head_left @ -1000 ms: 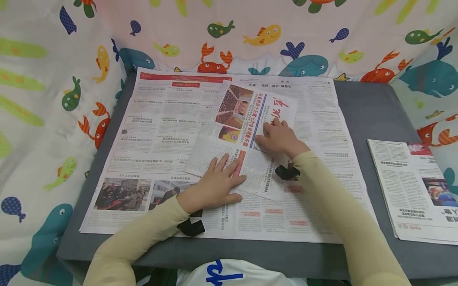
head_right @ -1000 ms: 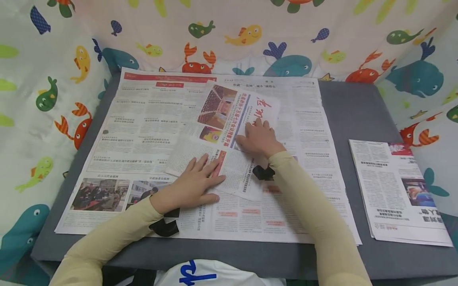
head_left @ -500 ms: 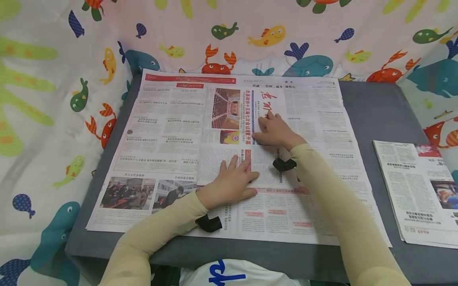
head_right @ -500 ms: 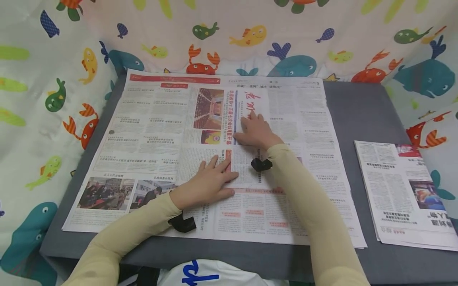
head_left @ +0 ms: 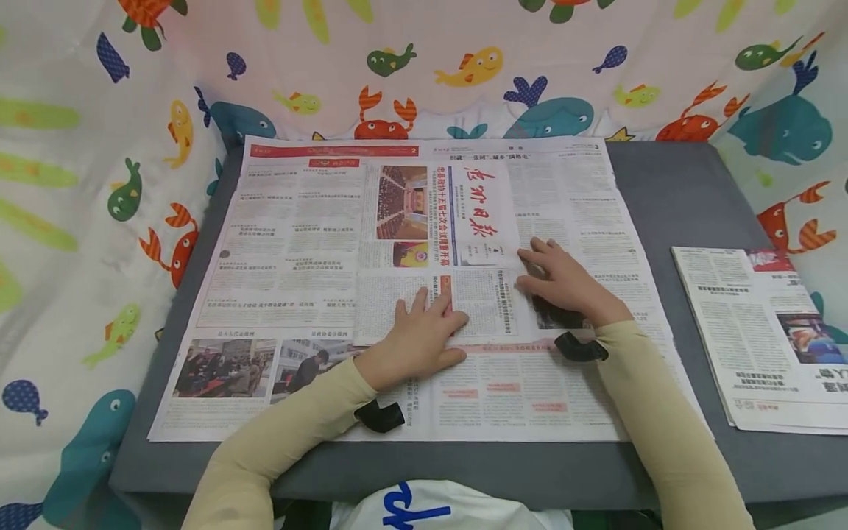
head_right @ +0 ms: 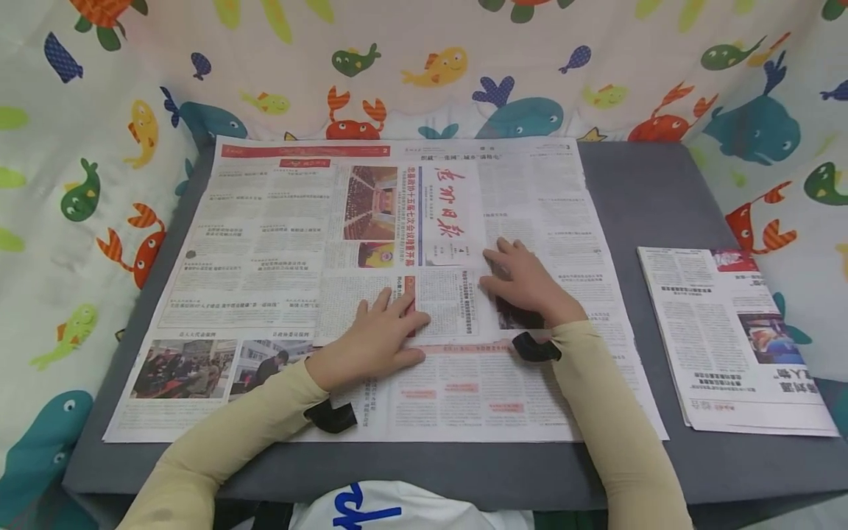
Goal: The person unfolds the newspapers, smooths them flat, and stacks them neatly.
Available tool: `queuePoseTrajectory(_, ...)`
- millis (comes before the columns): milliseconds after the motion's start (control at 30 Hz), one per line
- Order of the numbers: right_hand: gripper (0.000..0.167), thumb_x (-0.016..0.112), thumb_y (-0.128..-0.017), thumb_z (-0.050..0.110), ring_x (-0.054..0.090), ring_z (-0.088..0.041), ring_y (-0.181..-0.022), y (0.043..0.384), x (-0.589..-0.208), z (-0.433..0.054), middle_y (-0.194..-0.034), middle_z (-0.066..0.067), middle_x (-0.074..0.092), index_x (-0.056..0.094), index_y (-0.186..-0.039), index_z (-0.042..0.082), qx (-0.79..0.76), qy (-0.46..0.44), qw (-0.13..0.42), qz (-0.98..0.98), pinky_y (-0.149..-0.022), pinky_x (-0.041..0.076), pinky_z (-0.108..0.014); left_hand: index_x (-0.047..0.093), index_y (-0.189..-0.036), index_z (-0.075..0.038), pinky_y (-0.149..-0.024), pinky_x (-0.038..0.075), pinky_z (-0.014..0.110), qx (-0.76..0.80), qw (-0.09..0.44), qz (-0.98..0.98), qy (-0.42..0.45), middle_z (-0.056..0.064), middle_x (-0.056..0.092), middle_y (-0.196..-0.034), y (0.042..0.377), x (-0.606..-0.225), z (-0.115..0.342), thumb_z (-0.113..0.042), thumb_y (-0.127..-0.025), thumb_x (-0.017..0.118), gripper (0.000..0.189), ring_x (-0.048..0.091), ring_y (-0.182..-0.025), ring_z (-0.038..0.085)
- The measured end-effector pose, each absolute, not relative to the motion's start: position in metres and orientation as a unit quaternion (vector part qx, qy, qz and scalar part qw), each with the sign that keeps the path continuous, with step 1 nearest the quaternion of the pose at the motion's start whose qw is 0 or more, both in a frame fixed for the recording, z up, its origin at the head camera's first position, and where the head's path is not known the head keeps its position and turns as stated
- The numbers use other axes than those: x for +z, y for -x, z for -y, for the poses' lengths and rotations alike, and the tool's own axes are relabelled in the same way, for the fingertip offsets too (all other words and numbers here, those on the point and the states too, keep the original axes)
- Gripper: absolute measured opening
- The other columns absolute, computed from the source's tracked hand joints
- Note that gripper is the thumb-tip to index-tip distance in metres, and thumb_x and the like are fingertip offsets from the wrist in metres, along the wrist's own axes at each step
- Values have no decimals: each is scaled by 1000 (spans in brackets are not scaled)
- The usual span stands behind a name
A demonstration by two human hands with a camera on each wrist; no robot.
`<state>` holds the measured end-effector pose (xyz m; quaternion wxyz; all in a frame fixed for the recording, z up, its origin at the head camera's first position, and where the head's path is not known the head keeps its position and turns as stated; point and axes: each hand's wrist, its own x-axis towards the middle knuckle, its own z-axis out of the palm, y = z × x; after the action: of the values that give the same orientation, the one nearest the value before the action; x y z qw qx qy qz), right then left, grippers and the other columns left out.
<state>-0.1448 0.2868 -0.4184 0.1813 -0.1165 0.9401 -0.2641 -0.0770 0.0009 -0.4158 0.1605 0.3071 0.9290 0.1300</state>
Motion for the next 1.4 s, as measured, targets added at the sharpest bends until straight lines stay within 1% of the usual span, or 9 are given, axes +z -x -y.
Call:
queuePoseTrajectory(133,61,61,-101,24,2,-54,-155,135,-423,-295,-168,-28,15,42,-154,2,-266,131,159,-942,-122,8,-71,57,-138,-25,-106,28,76,113,144,-939,-293,16,50,-146,80,-415,-11,-57,-92,67,56,40,-139,50)
queuePoseTrajectory(233,58,63,-100,18,4,-58,-153,131,-426,-295,-166,-31,18,45,-152,1,-264,136,136,-945,-120,7,-75,56,-142,-24,-108,25,75,109,143,-943,-281,16,50,-143,83,-410,-25,-60,-92,66,63,37,-140,47)
queuePoseTrajectory(333,57,64,-99,16,6,-59,-152,129,-428,-294,-165,-31,20,46,-151,1,-258,133,118,-950,-118,8,-77,48,-151,-25,-110,24,74,113,145,-944,-275,18,42,-154,87,-408,-42,-62,-92,63,71,29,-147,48)
queuePoseTrajectory(467,56,64,-98,15,8,-60,-152,129,-429,-292,-165,-31,23,49,-150,1,-258,134,106,-951,-117,9,-78,33,-160,-30,-114,21,75,110,139,-947,-268,16,21,-169,94,-413,-67,-69,-91,61,85,15,-154,52)
queuePoseTrajectory(600,56,65,-97,16,9,-61,-152,130,-430,-291,-164,-31,24,50,-149,1,-260,134,107,-950,-116,9,-79,23,-164,-31,-114,15,79,103,155,-947,-263,15,8,-173,97,-422,-85,-76,-87,59,95,6,-156,53)
queuePoseTrajectory(700,56,65,-97,16,9,-60,-152,130,-431,-290,-165,-31,24,50,-149,1,-259,131,111,-951,-117,8,-79,23,-164,-31,-114,11,81,99,172,-945,-258,14,6,-173,97,-426,-91,-77,-86,59,98,2,-156,53)
queuePoseTrajectory(1067,56,65,-97,15,7,-58,-153,131,-428,-290,-166,-29,23,50,-149,2,-260,123,115,-951,-118,7,-77,26,-163,-31,-113,15,81,99,171,-945,-260,14,12,-172,98,-427,-93,-74,-89,58,91,7,-156,53)
queuePoseTrajectory(1233,56,65,-96,13,8,-60,-152,132,-427,-290,-165,-31,23,50,-149,1,-260,125,114,-951,-118,8,-78,30,-162,-32,-112,19,80,97,167,-946,-261,13,16,-172,100,-426,-91,-68,-94,56,80,11,-156,52)
queuePoseTrajectory(1400,55,65,-97,12,7,-60,-152,132,-429,-291,-165,-31,22,50,-149,0,-262,127,113,-950,-118,7,-78,37,-159,-29,-111,24,79,102,152,-946,-268,10,24,-170,101,-425,-89,-55,-101,54,65,17,-155,51)
